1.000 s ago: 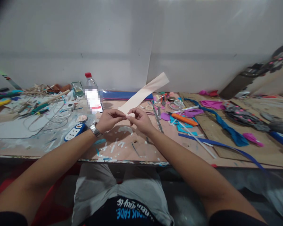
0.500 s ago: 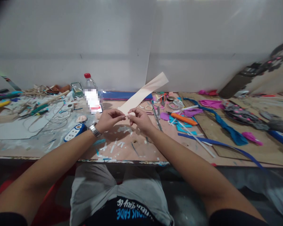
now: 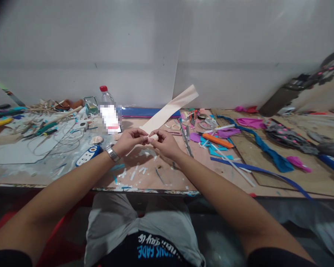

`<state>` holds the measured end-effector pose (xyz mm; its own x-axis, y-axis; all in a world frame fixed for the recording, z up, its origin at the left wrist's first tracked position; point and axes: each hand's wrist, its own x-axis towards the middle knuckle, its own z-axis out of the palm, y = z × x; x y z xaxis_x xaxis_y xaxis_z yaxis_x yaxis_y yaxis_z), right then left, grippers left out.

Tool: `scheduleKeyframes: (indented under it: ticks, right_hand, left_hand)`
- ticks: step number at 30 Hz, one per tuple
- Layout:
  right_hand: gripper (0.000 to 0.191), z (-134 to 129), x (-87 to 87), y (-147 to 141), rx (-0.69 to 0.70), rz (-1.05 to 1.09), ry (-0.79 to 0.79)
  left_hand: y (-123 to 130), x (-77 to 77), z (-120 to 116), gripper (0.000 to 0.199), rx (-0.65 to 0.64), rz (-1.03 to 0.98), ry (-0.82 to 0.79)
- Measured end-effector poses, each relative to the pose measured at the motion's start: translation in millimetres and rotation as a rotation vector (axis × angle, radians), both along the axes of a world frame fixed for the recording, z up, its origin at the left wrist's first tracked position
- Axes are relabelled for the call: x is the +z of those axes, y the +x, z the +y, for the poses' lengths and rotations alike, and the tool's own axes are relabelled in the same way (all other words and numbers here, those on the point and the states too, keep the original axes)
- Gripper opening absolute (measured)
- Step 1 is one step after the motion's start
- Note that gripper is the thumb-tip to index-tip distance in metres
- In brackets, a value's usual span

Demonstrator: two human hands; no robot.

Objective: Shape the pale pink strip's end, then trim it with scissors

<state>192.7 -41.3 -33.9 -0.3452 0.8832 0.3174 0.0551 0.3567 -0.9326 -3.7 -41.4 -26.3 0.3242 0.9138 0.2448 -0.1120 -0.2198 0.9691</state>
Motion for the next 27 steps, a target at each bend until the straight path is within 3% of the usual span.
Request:
scheduleKeyframes:
  ticks: [9,15,27]
  right_hand:
    - [0.031,-3.3,5.1,0.9,-0.051,-0.050,0.020]
    - [0.030,-1.6,2.1,0.1,-0.056,-0.044,0.032]
    - [0.029,1.5,-1.5,-0.2,-0.060,-0.061,0.053]
  left_hand:
    - [-2.9,2.9,-2.4,0.042,0.022,0.188,0.087]
    - [-4.5,5.1,-3.0,0.039,0.102,0.346,0.174]
    - [-4.9,-4.3,1.0,0.040,0.030,0.357,0.208]
